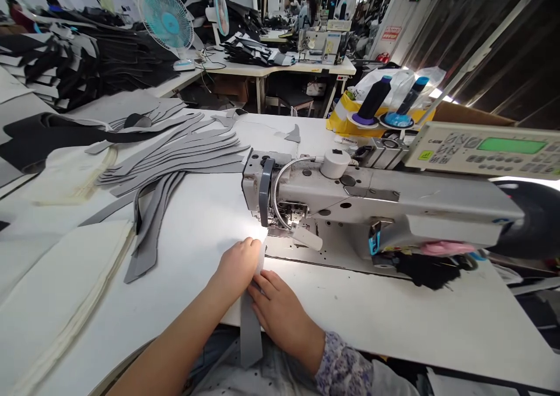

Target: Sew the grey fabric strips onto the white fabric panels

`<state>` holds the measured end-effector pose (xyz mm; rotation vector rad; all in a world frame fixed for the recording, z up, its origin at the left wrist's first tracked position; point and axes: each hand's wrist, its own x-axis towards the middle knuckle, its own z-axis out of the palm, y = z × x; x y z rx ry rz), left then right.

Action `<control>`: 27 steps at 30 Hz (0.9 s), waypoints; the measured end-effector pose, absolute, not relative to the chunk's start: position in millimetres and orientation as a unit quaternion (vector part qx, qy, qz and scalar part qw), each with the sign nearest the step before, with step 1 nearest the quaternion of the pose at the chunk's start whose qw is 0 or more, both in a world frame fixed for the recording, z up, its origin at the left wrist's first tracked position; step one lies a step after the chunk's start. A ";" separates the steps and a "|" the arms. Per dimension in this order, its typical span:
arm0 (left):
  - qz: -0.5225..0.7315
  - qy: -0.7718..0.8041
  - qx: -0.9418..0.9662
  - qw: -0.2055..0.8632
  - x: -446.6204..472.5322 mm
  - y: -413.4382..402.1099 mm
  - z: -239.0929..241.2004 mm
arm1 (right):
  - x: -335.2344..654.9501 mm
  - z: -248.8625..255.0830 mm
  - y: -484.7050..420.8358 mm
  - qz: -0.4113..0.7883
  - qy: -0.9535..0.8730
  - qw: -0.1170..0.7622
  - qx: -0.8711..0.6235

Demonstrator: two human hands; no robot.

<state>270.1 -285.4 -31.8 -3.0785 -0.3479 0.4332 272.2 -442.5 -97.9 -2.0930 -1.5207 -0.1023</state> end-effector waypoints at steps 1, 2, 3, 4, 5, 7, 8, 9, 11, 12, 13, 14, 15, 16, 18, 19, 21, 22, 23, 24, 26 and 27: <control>0.139 -0.105 -0.985 0.005 266.6 -284.8 -29.4 | 272.5 -98.2 -441.9 -0.040 -0.564 0.272 -0.779; 0.144 -0.102 -0.984 0.004 262.9 -284.2 -26.5 | 272.8 -98.6 -441.4 -0.044 -0.563 0.271 -0.779; 0.152 -0.104 -0.983 0.002 259.5 -283.7 -23.5 | 273.1 -99.1 -441.0 -0.048 -0.563 0.271 -0.779; 0.164 -0.110 -0.980 0.001 256.9 -283.3 -20.8 | 273.6 -99.5 -440.5 -0.052 -0.564 0.271 -0.778; 0.176 -0.120 -0.977 -0.002 255.6 -282.8 -18.5 | 274.1 -99.9 -439.9 -0.055 -0.566 0.271 -0.777; 0.194 -0.132 -0.972 -0.005 256.7 -282.1 -15.8 | 275.0 -100.3 -438.9 -0.057 -0.569 0.272 -0.774; 0.199 -0.133 -0.971 -0.006 258.9 -281.7 -15.4 | 275.1 -100.5 -438.7 -0.056 -0.569 0.273 -0.774; 0.204 -0.133 -0.970 -0.006 261.8 -281.4 -15.4 | 274.9 -100.7 -438.9 -0.057 -0.568 0.276 -0.774; 0.214 -0.131 -0.968 -0.004 268.3 -280.9 -15.8 | 273.3 -101.0 -440.4 -0.061 -0.564 0.281 -0.774; 0.216 -0.129 -0.968 -0.003 271.5 -280.9 -15.9 | 272.1 -100.9 -441.7 -0.065 -0.563 0.283 -0.774; 0.218 -0.127 -0.968 -0.002 274.4 -281.0 -15.8 | 270.9 -100.6 -443.1 -0.067 -0.563 0.284 -0.773; 0.218 -0.126 -0.968 -0.001 277.0 -281.1 -15.8 | 269.9 -100.1 -444.3 -0.068 -0.563 0.283 -0.773; 0.214 -0.125 -0.969 -0.001 279.2 -281.4 -16.0 | 269.2 -99.4 -445.2 -0.065 -0.565 0.281 -0.773; 0.210 -0.125 -0.970 -0.002 281.2 -281.6 -16.4 | 269.1 -98.6 -445.6 -0.061 -0.567 0.278 -0.773; 0.198 -0.125 -0.972 -0.006 284.4 -281.6 -18.4 | 270.4 -97.1 -444.4 -0.053 -0.571 0.273 -0.773; 0.192 -0.124 -0.973 -0.009 285.8 -281.4 -19.9 | 271.6 -96.8 -442.9 -0.050 -0.574 0.271 -0.771; 0.182 -0.122 -0.976 -0.012 288.7 -280.6 -23.7 | 274.7 -97.1 -439.1 -0.047 -0.577 0.267 -0.770; 0.177 -0.124 -0.976 -0.012 290.3 -280.0 -25.6 | 276.3 -97.8 -437.0 -0.046 -0.577 0.267 -0.771; 0.172 -0.126 -0.977 -0.009 292.2 -279.3 -27.6 | 277.9 -98.6 -435.1 -0.043 -0.576 0.266 -0.772; 0.168 -0.129 -0.977 -0.007 294.3 -278.6 -29.5 | 279.5 -99.2 -433.3 -0.040 -0.574 0.266 -0.774; 0.159 -0.131 -0.979 -0.002 299.2 -277.3 -33.3 | 283.2 -99.5 -430.2 -0.037 -0.569 0.268 -0.776; 0.154 -0.129 -0.980 -0.002 302.0 -276.9 -35.1 | 285.5 -98.9 -428.6 -0.037 -0.568 0.270 -0.776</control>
